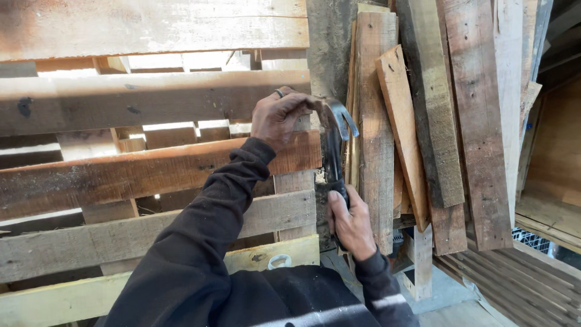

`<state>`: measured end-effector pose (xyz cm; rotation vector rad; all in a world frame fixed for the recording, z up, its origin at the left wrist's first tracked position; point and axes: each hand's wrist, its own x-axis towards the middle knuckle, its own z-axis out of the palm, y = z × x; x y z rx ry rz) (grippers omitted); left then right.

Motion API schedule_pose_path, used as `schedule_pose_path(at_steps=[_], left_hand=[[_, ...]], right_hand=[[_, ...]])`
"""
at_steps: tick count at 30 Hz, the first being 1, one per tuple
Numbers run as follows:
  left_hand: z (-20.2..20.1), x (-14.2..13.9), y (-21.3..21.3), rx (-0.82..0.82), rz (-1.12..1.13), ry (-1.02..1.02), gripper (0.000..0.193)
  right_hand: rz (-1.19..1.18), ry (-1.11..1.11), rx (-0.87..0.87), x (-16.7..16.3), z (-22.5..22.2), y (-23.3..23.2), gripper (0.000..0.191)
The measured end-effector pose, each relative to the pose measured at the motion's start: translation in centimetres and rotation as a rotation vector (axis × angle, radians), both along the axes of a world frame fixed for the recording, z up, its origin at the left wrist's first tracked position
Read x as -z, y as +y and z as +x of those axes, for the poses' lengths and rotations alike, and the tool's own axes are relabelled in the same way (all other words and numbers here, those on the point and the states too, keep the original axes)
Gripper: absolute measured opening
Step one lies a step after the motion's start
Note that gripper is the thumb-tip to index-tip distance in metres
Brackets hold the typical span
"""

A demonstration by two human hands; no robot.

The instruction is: The person hammers nails into a wooden pallet using a hammer. They repeatedly pick up nails from a container and drive them into the pallet slats to secure the structure.

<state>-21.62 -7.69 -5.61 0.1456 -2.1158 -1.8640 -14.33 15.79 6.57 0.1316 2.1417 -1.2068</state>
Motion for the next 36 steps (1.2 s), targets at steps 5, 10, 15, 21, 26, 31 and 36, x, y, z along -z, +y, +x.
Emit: schedule_pose_path(at_steps=[5,10,15,21,26,31,36], left_hand=[[-0.3,-0.1,-0.9,-0.046,-0.049,-0.067,0.033],[-2.8,-0.2,-3.0,-0.44,0.058,-0.161,0.034],[-4.3,0.7,-3.4,-0.704,-0.066,0.023,0.009],[-4.4,2.1,-3.1,-0.69,-0.078,-0.018,0.013],[-4.4,2.5,-2.9,-0.683,0.051,0.014,0.013],[-4.6,2.2,-2.7,-0.655,0.236,0.047,0.017],[-4.7,1.5,-3.0,-0.718,-0.008,-0.024,0.02]], right_hand=[[-0.376,0.27,0.077,-3.5,1.0,1.0,0.041],[-0.303,0.417,-0.07,-2.6,-1.2,0.7,0.038],[0.079,0.038,-0.025,-5.0,-4.0,-0.5,0.037],[-0.865,0.719,0.114,-11.6,-5.6,-1.9,0.068],[-0.117,0.379,-0.217,-5.4,-5.5,-2.9,0.06],[0.069,0.475,-0.271,-7.2,-5.2,1.1,0.039],[-0.765,0.649,-0.138,-11.0,-6.3,2.3,0.027]])
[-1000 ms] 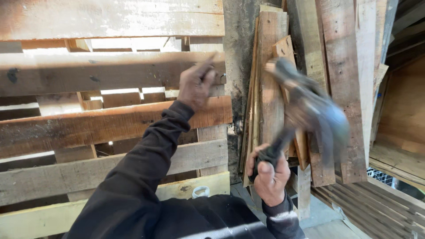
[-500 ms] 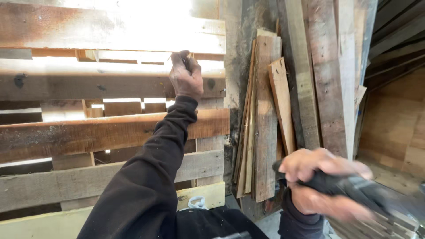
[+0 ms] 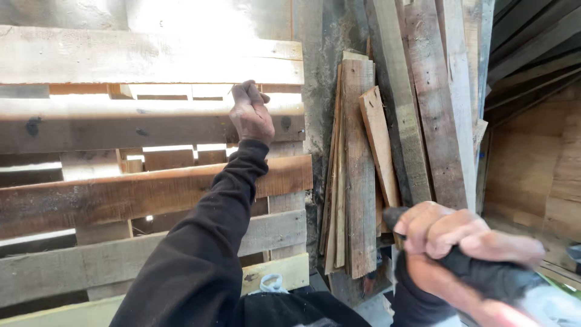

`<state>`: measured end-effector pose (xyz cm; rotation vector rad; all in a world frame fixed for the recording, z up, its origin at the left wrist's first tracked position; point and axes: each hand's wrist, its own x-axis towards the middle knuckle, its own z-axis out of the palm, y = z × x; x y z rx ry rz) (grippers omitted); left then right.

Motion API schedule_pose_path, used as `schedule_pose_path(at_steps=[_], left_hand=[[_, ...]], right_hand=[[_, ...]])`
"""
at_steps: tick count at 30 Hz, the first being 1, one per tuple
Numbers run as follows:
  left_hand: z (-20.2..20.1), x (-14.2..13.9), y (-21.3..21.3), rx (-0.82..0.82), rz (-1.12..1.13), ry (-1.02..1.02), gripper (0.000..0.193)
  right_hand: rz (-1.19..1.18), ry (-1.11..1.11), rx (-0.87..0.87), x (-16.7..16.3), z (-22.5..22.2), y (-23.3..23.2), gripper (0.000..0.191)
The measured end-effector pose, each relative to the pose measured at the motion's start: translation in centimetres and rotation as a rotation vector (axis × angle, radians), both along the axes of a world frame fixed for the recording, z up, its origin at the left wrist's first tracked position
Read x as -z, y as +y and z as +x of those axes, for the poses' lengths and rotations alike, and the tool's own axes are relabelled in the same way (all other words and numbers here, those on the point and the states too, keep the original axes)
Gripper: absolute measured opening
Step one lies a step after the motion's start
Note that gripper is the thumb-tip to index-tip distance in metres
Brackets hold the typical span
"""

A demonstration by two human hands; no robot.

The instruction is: The person hammers nails into a wooden pallet using a hammer. They repeatedly pick up nails from a container and drive them into the pallet slats to secure the structure.

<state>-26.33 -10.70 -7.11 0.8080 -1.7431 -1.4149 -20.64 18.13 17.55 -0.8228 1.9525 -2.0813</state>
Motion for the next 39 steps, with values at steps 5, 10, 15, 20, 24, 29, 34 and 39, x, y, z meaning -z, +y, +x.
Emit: schedule_pose_path(at_steps=[5,10,15,20,24,29,34,39], left_hand=[[-0.2,-0.4,-0.4,0.015,0.077,-0.021,0.022],[0.5,-0.3,0.4,-0.033,-0.156,-0.076,0.02],[0.6,-1.1,0.1,0.014,-0.041,0.004,0.02],[0.3,-1.5,-0.8,0.045,-0.006,-0.017,0.022],[0.4,0.3,-0.3,0.107,0.085,-0.029,0.021],[0.4,1.5,-1.2,0.175,0.421,0.104,0.025],[2.8,-1.3,-3.3,0.25,1.416,0.31,0.034],[7.9,-4.1,-2.8,0.466,1.492,0.309,0.047]], right_hand=[[0.713,-0.782,0.096,10.0,3.0,-2.8,0.027],[0.322,-0.233,0.092,2.9,0.7,0.8,0.034],[-0.287,0.141,0.037,-4.3,-1.9,-3.0,0.033],[0.783,-0.743,0.138,9.1,2.9,-4.9,0.033],[0.494,-0.584,0.273,12.0,5.2,0.6,0.035],[0.217,-0.351,0.264,11.2,5.8,-0.9,0.042],[0.728,-0.608,0.175,14.7,6.3,-3.5,0.037],[0.543,-0.761,0.188,14.9,12.5,-1.4,0.034]])
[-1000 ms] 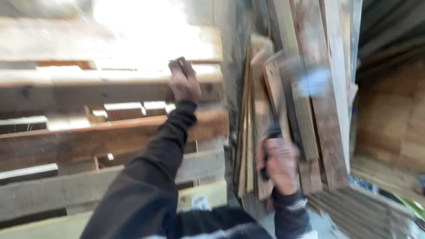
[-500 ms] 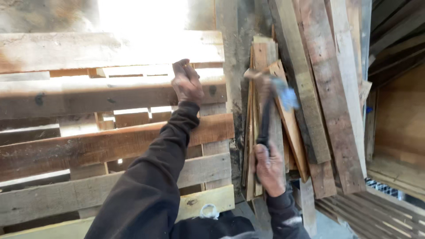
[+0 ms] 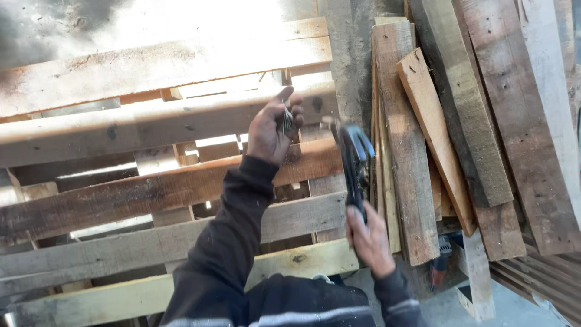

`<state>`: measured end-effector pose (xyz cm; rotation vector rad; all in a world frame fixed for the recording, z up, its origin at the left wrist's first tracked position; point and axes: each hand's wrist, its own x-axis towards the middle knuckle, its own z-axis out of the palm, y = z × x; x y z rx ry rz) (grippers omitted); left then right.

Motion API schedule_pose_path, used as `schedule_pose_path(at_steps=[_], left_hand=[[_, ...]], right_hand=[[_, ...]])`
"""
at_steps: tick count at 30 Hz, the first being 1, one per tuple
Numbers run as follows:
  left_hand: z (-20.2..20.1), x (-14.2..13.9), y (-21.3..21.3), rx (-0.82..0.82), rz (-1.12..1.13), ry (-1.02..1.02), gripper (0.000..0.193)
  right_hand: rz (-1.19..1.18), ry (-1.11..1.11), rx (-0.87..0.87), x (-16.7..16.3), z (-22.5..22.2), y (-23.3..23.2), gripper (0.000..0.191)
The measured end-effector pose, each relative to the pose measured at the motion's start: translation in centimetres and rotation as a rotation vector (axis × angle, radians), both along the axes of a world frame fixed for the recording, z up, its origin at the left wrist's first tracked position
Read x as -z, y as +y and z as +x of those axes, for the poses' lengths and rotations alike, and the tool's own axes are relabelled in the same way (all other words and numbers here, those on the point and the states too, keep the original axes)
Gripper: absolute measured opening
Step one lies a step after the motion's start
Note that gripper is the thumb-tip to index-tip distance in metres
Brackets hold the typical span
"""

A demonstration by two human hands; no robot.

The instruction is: The person hammers nails into a wooden pallet using a hammer. They repeatedly pick up nails from a container and drive them into the pallet slats to secure the structure.

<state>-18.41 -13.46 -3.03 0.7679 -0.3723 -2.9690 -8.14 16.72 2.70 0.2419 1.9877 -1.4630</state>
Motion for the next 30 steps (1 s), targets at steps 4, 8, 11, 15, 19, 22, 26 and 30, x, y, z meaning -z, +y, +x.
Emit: schedule_pose_path(at_steps=[4,8,11,15,19,22,26,30], left_hand=[[2.7,-0.8,0.8,0.036,0.063,0.153,0.033],[4.5,-0.7,1.5,0.076,0.037,0.134,0.014],[5.6,-0.5,2.0,0.096,0.023,0.101,0.008],[6.7,-0.8,3.4,0.16,-0.034,0.067,0.006],[7.6,-1.4,4.8,0.221,-0.105,0.114,0.016],[8.1,-1.4,5.2,0.25,-0.166,0.109,0.02],[8.4,-1.2,5.7,0.287,-0.249,0.075,0.022],[8.2,-1.0,6.5,0.312,-0.469,-0.003,0.022]], right_hand=[[-0.032,-0.081,0.11,-0.1,6.1,0.7,0.034],[0.163,-0.109,0.061,1.6,7.9,0.7,0.034],[0.185,-0.12,0.059,2.2,7.4,0.9,0.037],[0.243,-0.087,-0.005,0.6,7.4,1.3,0.041],[0.239,-0.053,0.014,-1.5,8.1,1.7,0.04],[0.296,-0.08,-0.05,-1.6,8.4,1.8,0.041],[0.258,0.069,-0.105,-0.9,8.6,2.0,0.043],[-0.081,-0.265,0.128,-1.1,8.7,2.9,0.042]])
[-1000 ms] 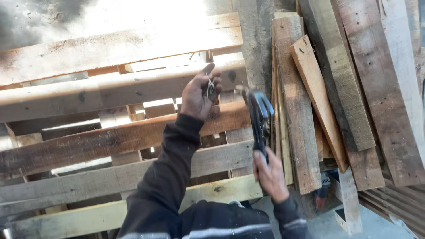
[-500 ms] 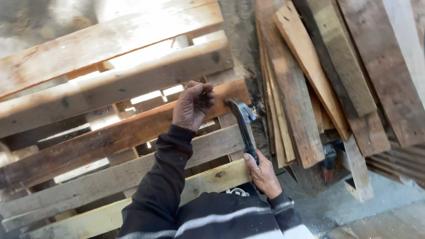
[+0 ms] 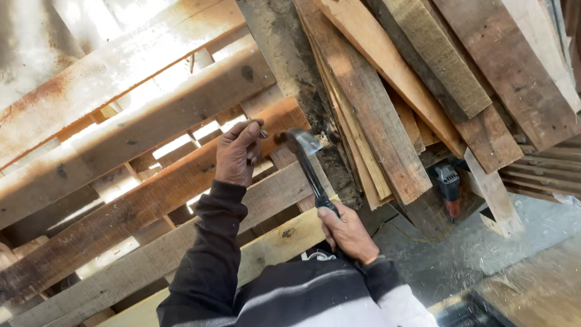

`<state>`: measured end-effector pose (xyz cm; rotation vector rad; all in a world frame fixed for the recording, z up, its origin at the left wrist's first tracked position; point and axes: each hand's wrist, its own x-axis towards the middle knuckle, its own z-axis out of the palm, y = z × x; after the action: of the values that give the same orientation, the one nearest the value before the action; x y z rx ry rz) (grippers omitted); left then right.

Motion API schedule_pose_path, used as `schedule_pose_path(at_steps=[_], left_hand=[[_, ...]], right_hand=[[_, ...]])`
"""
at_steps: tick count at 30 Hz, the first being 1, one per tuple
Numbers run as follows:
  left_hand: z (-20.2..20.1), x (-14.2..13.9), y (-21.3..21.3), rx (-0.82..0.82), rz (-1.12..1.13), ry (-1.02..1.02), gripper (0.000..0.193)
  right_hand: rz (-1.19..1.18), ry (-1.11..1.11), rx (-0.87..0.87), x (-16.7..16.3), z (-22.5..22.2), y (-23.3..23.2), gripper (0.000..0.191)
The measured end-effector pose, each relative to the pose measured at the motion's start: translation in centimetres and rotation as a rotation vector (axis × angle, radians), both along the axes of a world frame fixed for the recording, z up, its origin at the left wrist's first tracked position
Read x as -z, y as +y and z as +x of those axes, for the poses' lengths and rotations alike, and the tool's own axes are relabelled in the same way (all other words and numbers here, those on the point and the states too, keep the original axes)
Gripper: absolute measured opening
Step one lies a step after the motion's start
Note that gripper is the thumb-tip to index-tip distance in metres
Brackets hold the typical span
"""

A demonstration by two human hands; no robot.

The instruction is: The person hammers nails into a wooden pallet using a hammer. They repeatedly pick up nails from a container and drive them into the pallet slats to secure the structure.

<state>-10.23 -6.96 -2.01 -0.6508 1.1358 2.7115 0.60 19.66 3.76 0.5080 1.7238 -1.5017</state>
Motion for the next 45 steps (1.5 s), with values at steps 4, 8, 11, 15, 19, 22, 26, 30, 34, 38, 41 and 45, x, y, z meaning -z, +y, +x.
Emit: schedule_pose_path(at_steps=[4,8,11,15,19,22,26,30,34,38,41,45], left_hand=[[-0.9,0.9,0.5,0.085,-0.402,-0.078,0.02],[-2.6,2.8,0.8,0.022,-0.598,0.126,0.019],[-3.2,3.9,1.4,-0.066,-0.699,0.236,0.017],[-2.3,3.9,2.4,-0.087,-1.13,0.171,0.012],[-2.2,3.4,3.2,-0.186,-1.29,0.388,0.017],[-3.3,3.6,3.7,-0.136,-1.417,0.409,0.018],[-4.0,3.8,4.2,-0.026,-1.55,0.308,0.017],[-3.6,3.6,4.4,-0.054,-1.573,0.323,0.016],[-3.9,3.2,4.4,-0.054,-1.559,0.322,0.016],[-4.2,2.6,4.5,-0.024,-1.543,0.279,0.016],[-4.1,2.1,4.7,-0.044,-1.568,0.264,0.017],[-4.0,1.8,5.0,-0.05,-1.584,0.205,0.017]], right_hand=[[-0.304,-0.125,0.277,-0.6,-1.3,1.3,0.045],[-0.371,-0.227,0.5,0.1,-3.3,2.3,0.052],[-0.434,-0.381,0.445,0.8,-3.7,2.8,0.053],[-0.462,-0.489,0.443,1.4,-3.1,3.4,0.055],[-0.498,-0.432,0.489,1.6,-2.9,3.7,0.054],[-0.552,-0.427,0.519,1.6,-3.0,3.7,0.054],[-0.485,-0.526,0.442,1.5,-3.2,3.5,0.053],[-0.547,-0.501,0.453,1.6,-3.3,3.5,0.051],[-0.581,-0.511,0.49,1.6,-3.3,3.5,0.052],[-0.537,-0.568,0.462,1.6,-3.3,3.4,0.051],[-0.555,-0.562,0.548,1.6,-3.5,3.3,0.053],[-0.515,-0.604,0.467,1.6,-4.0,3.4,0.052]])
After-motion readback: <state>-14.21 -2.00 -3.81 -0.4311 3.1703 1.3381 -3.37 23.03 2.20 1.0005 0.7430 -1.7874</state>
